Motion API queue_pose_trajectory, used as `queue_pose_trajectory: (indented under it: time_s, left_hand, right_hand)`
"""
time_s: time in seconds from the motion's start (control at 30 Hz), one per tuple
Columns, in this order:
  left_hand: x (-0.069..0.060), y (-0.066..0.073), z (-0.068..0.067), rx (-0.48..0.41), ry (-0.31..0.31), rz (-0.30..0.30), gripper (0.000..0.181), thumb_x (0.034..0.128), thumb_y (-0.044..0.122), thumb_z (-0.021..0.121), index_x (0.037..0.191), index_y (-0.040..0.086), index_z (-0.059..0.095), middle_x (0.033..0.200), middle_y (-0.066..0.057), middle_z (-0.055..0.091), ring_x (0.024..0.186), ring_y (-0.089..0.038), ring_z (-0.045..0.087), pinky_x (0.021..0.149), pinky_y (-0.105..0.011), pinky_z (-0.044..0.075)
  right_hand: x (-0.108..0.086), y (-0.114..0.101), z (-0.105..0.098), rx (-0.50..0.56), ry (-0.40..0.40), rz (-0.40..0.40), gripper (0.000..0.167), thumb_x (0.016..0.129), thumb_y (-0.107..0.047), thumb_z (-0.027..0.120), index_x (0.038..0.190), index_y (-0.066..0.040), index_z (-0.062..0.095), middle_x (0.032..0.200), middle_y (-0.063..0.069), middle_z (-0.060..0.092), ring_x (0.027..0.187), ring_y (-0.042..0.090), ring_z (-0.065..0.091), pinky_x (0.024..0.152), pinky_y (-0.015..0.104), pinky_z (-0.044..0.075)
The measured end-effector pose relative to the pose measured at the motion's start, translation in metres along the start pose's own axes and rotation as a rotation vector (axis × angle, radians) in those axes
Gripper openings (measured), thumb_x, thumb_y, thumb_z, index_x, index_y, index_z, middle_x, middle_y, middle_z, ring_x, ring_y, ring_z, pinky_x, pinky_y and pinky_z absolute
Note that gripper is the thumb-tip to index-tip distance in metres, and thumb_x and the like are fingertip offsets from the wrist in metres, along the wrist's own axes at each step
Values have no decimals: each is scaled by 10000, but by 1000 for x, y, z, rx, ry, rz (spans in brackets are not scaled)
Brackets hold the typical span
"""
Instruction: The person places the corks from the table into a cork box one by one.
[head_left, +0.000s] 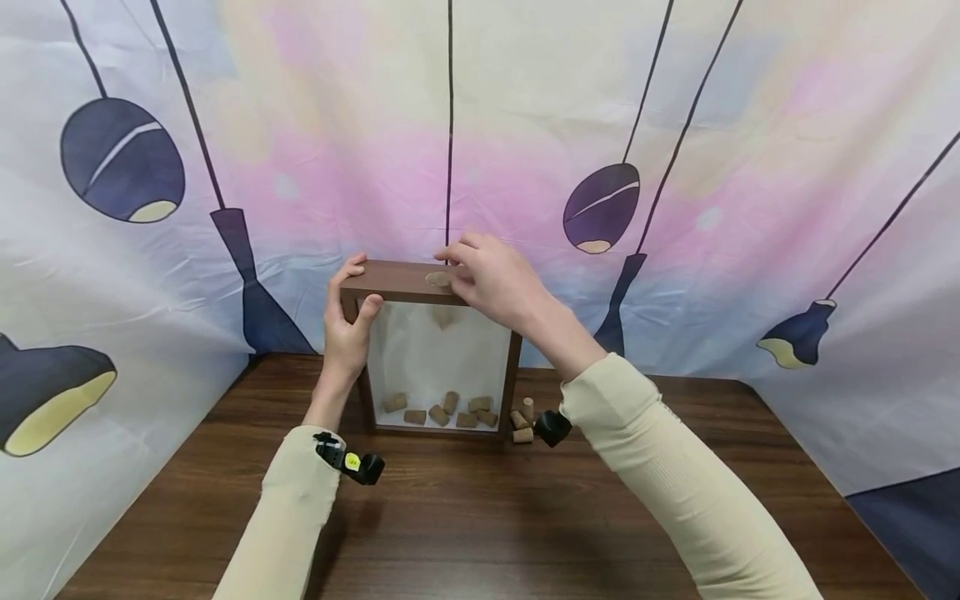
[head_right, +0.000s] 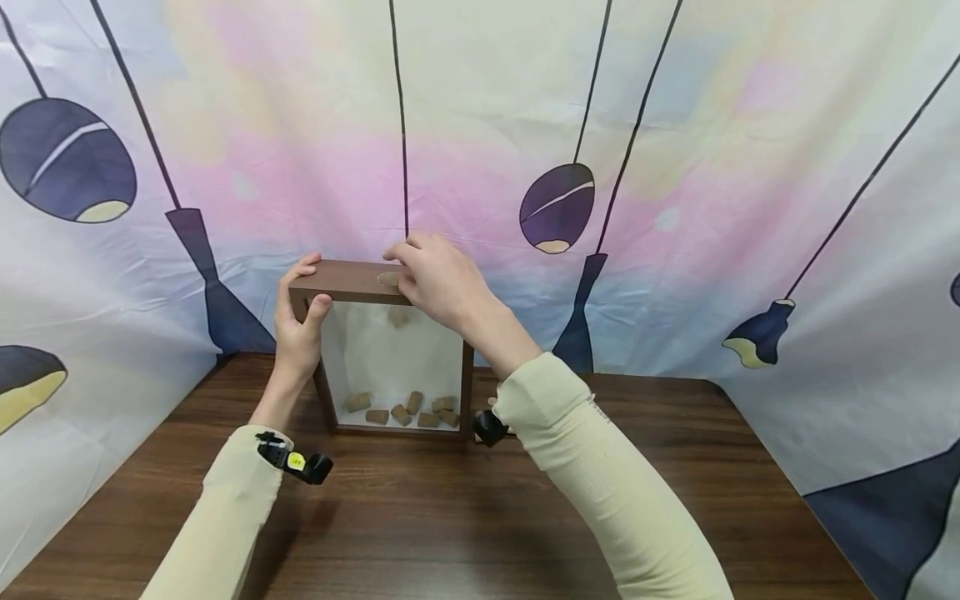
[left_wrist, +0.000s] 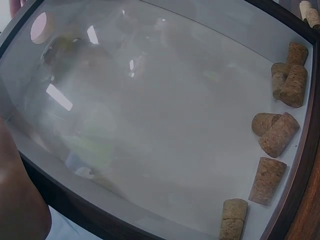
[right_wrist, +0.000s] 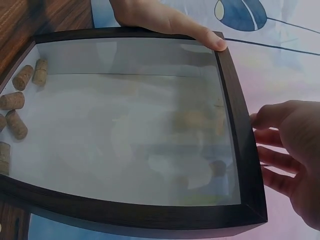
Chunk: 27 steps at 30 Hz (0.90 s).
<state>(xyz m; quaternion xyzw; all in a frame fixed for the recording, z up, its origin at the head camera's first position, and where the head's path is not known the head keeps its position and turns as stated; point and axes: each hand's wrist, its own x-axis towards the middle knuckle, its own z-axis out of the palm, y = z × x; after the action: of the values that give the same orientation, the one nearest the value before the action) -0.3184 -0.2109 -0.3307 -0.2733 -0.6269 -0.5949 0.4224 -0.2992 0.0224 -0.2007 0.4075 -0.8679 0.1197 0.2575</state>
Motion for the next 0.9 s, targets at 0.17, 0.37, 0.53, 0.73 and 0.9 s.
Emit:
queue_pose_trajectory:
  time_s: [0.17, 0.37, 0.53, 0.73, 0.9]
  left_hand:
    - [0, 19, 4, -15, -4, -6, 597, 967, 343, 655, 1293, -99, 419, 1519, -262, 371, 1460, -242, 341, 1158, -335, 280]
    - [0, 20, 4, -1, 2, -5, 621, 961, 370, 657, 1290, -99, 419, 1517, -255, 378, 1460, -242, 344, 1167, -364, 265]
    - [0, 1, 1, 13, 15, 12, 612, 954, 385, 663, 1302, -65, 440, 1522, -208, 402, 1472, -230, 327, 1198, -425, 203]
    - [0, -14, -1, 18, 13, 21, 615, 942, 432, 665, 1311, -16, 459, 1530, -106, 426, 1474, -207, 323, 1198, -412, 203]
    - [0, -12, -1, 21, 12, 27, 648, 933, 477, 658, 1310, -11, 462, 1527, -72, 435, 1477, -211, 315, 1204, -432, 177]
  right_hand:
    - [-6, 7, -1, 56, 2, 37, 222, 951, -143, 650, 1165, -111, 699, 1064, 37, 654, 988, 207, 618, 880, 335, 507]
    - [-24, 28, 1, 174, 63, 84, 174, 967, -141, 632, 1100, -59, 709, 1039, 78, 651, 978, 226, 624, 884, 344, 528]
    - [-45, 48, 0, 235, 119, 139, 154, 972, -146, 624, 1069, -73, 719, 1027, 71, 667, 946, 223, 626, 874, 387, 511]
    - [-66, 67, 0, 271, 214, 217, 152, 977, -166, 633, 1065, -84, 726, 1007, 74, 685, 934, 236, 627, 828, 438, 517]
    - [-81, 80, 8, 285, 198, 272, 180, 973, -163, 642, 1076, -39, 722, 991, 106, 691, 893, 254, 639, 792, 450, 528]
